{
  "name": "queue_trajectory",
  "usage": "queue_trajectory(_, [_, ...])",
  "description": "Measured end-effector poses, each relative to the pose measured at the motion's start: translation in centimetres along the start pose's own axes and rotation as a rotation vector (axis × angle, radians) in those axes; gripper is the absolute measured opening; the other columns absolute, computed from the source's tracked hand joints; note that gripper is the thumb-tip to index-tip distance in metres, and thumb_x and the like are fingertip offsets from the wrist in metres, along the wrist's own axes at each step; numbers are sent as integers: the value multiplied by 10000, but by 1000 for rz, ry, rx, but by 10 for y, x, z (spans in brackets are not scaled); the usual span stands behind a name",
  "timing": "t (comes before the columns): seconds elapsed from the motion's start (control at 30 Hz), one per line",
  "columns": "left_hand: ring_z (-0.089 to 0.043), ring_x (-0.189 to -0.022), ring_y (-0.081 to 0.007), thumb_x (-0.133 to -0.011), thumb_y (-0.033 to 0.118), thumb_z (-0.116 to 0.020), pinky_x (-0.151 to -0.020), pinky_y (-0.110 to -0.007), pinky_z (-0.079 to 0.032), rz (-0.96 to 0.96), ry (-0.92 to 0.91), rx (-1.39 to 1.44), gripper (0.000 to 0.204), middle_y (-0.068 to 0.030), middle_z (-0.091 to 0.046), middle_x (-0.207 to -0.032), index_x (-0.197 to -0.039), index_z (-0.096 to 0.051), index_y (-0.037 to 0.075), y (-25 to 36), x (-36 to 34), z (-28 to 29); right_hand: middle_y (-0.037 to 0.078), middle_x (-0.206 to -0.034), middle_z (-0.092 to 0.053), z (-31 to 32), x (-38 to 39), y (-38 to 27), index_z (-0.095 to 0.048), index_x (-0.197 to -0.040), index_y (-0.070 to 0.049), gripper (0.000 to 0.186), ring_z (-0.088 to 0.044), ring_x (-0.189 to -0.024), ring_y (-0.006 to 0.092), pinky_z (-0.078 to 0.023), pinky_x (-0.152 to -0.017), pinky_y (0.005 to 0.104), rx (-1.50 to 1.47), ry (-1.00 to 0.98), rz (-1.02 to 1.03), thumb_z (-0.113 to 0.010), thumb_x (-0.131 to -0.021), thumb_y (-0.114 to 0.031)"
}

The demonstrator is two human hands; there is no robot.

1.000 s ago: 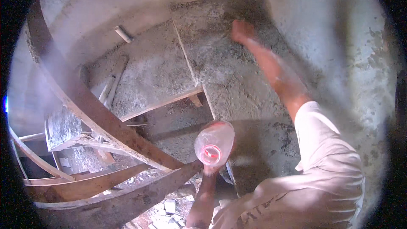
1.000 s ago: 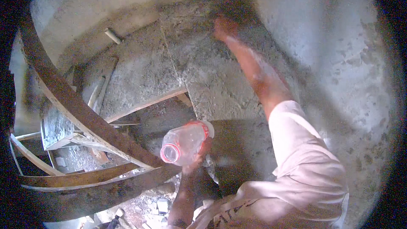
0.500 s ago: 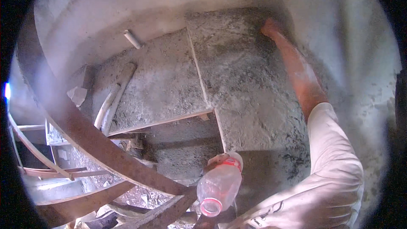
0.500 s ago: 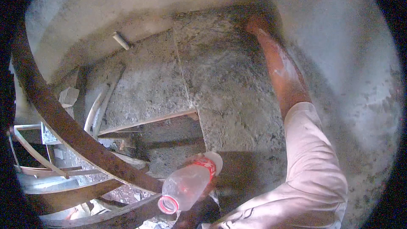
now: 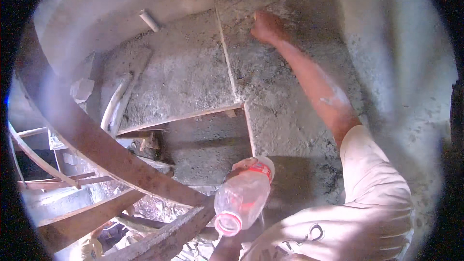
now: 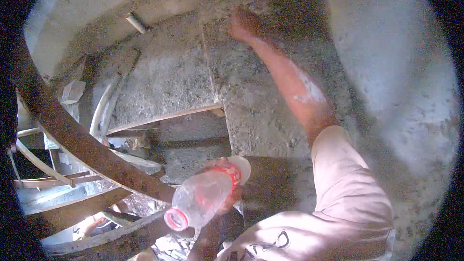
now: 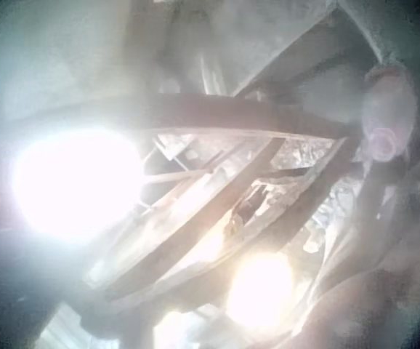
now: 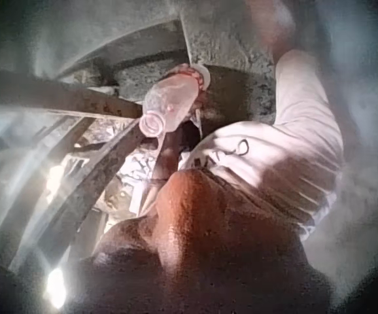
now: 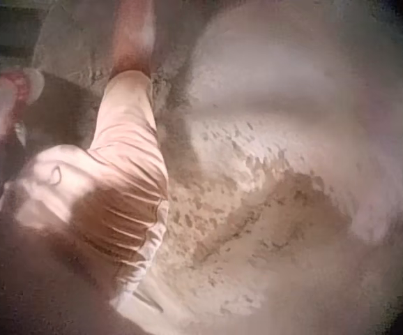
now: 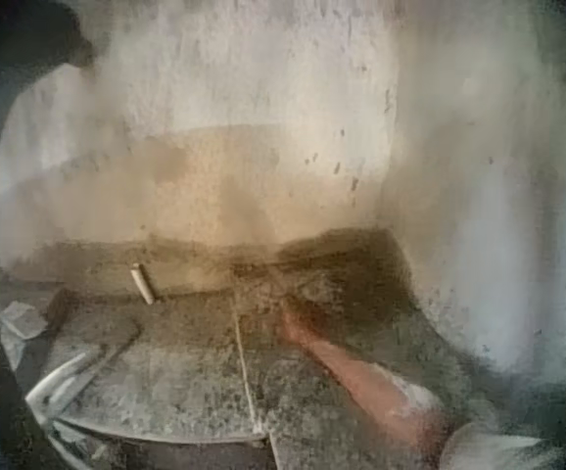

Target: The person applies wet cement to a wall using a trowel and smooths it with a straightedge. They repeatedly scoop cement from a wooden board, spread it on the wall, and level the surface. A plastic bottle is used to add water to the mix during the process.

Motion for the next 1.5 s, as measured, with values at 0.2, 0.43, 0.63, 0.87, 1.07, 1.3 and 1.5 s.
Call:
queue_trajectory(0.2, [-623,-1201,-265,-869,105,-873,-1051,-425,-517,-42,11,41,768,-127,-615,-1362,-1493,-430,35,3,11,4,258,-945,-737,42,191,-100,-647,-1149,-43,262,-739,-913,446,-578,-789,534,-409,-380,295,-653,-901,-129])
queue_trajectory(0.43, [-628,-1184,-254,-868,112,-879,-1045,-415,-514,-32,-66,39,751,-119,-632,-1339,-1477,-448,28,19,14,-24,257,-994,-733,78,327,-52,-669,-1217,-67,314,-724,-942,465,-576,-836,542,-230,-311,0,-651,-931,-196])
queue_trajectory(0.63, [-614,-1216,-238,-864,95,-880,-1059,-412,-519,-381,-91,-196,761,-119,-617,-1354,-1483,-442,32,44,14,-37,223,-1166,-731,78,366,-48,-692,-1197,-83,337,-698,-1090,443,-552,-939,546,-277,-396,-283,-638,-938,-291])
queue_trajectory(0.87, [-398,-1443,-370,-915,319,-827,-1161,-536,-440,723,-827,1680,838,-222,-403,-1550,-1541,-359,16,10,10,-54,173,-1028,-748,117,463,-23,-717,-1064,-68,240,-708,-959,395,-561,-848,464,-485,32,-350,-686,-964,-284])
queue_trajectory(1.07, [-459,-1382,-342,-906,369,-832,-1164,-529,-430,503,-674,1347,809,-188,-480,-1492,-1501,-418,11,1,-27,-40,-25,-727,-602,169,629,0,-677,-1004,-45,317,-543,-664,82,-440,-581,300,-749,-386,-727,-717,-1009,-360])
queue_trajectory(1.3, [-538,-1324,-294,-828,161,-896,-1145,-466,-460,-557,-195,-315,869,-187,-508,-1476,-1510,-387,-18,37,-12,-34,-26,-696,-561,163,751,-16,-664,-993,-37,280,-498,-578,58,-416,-498,284,-737,-443,-934,-659,-1047,-312])
queue_trajectory(1.5, [-621,-1196,-237,-820,50,-893,-1039,-425,-537,-535,-230,-417,814,-144,-620,-1346,-1494,-439,34,45,-2,-56,-38,-740,-591,130,746,-34,-683,-1092,-63,257,-527,-604,48,-412,-503,254,-1072,-240,-1143,-679,-1031,-312])
Point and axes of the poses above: each hand's wrist, its own x-axis away from the middle knuckle, its own z-axis out of the back of the hand, y = z × x, the point moved 7 cm from there along -x, towards the middle knuckle
